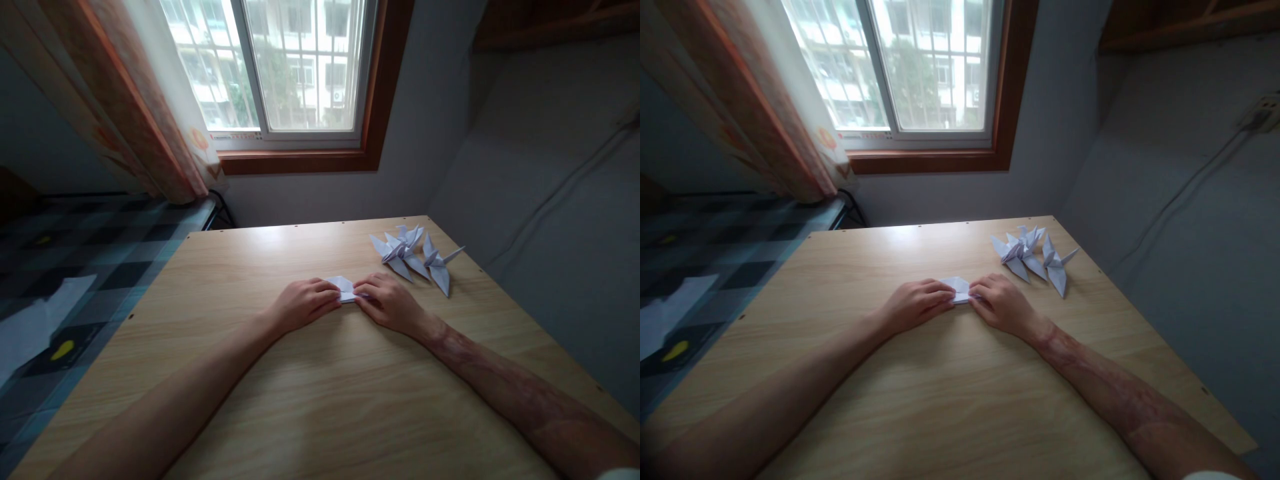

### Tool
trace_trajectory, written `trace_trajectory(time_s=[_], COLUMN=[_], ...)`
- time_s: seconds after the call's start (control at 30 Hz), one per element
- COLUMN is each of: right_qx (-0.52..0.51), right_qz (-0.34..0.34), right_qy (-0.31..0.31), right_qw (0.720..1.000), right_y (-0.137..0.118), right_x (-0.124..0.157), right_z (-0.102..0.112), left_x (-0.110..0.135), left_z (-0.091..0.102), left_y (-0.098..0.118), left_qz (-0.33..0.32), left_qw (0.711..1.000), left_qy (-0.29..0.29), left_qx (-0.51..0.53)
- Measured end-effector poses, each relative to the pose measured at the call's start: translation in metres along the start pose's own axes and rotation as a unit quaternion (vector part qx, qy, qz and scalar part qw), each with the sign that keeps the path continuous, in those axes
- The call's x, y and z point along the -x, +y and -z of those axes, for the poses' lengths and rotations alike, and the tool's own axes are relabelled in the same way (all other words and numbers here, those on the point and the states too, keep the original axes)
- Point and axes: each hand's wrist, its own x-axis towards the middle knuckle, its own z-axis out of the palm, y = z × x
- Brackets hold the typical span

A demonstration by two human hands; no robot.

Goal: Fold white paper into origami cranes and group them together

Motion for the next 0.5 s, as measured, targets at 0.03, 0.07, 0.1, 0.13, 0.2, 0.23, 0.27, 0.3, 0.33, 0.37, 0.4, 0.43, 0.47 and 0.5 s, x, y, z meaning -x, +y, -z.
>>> trace_trajectory(time_s=[0.03, 0.07, 0.1, 0.13, 0.2, 0.23, 0.27, 0.3, 0.33, 0.37, 0.4, 0.43, 0.47, 0.5], right_qx=[0.002, 0.002, 0.001, -0.004, -0.028, -0.049, -0.073, -0.1, -0.132, -0.167, -0.208, -0.251, -0.293, -0.333], right_qz=[0.002, 0.003, 0.004, 0.004, -0.004, -0.015, -0.032, -0.056, -0.09, -0.13, -0.168, -0.203, -0.231, -0.251], right_qy=[0.001, 0.0, -0.001, -0.001, 0.012, 0.028, 0.053, 0.077, 0.104, 0.119, 0.129, 0.135, 0.137, 0.138], right_qw=[1.0, 1.0, 1.0, 1.0, 1.0, 0.998, 0.995, 0.99, 0.982, 0.97, 0.955, 0.937, 0.918, 0.898], right_y=[0.0, -0.001, -0.002, -0.002, -0.001, 0.001, 0.002, 0.004, 0.006, 0.008, 0.01, 0.012, 0.013, 0.013], right_x=[0.0, -0.001, -0.001, -0.001, 0.0, 0.0, 0.001, 0.002, 0.003, 0.003, 0.003, 0.003, 0.002, 0.001], right_z=[0.001, 0.002, 0.003, 0.003, 0.003, 0.002, 0.0, -0.002, -0.005, -0.007, -0.009, -0.011, -0.013, -0.014], left_x=[0.0, 0.001, 0.001, 0.0, -0.002, -0.004, -0.006, -0.009, -0.013, -0.016, -0.019, -0.021, -0.023, -0.024], left_z=[-0.001, -0.001, -0.001, 0.0, 0.002, 0.004, 0.006, 0.007, 0.008, 0.009, 0.01, 0.01, 0.01, 0.01], left_y=[0.001, 0.003, 0.004, 0.006, 0.009, 0.011, 0.013, 0.016, 0.018, 0.02, 0.022, 0.023, 0.025, 0.025], left_qz=[0.007, 0.024, 0.049, 0.082, 0.159, 0.195, 0.228, 0.253, 0.273, 0.291, 0.304, 0.317, 0.326, 0.328], left_qw=[1.0, 0.999, 0.998, 0.995, 0.983, 0.973, 0.961, 0.948, 0.936, 0.922, 0.91, 0.898, 0.886, 0.876], left_qy=[0.012, 0.023, 0.035, 0.049, 0.08, 0.093, 0.104, 0.11, 0.111, 0.116, 0.115, 0.107, 0.089, 0.069], left_qx=[-0.005, -0.006, -0.002, 0.009, 0.052, 0.084, 0.119, 0.156, 0.194, 0.226, 0.255, 0.285, 0.317, 0.346])
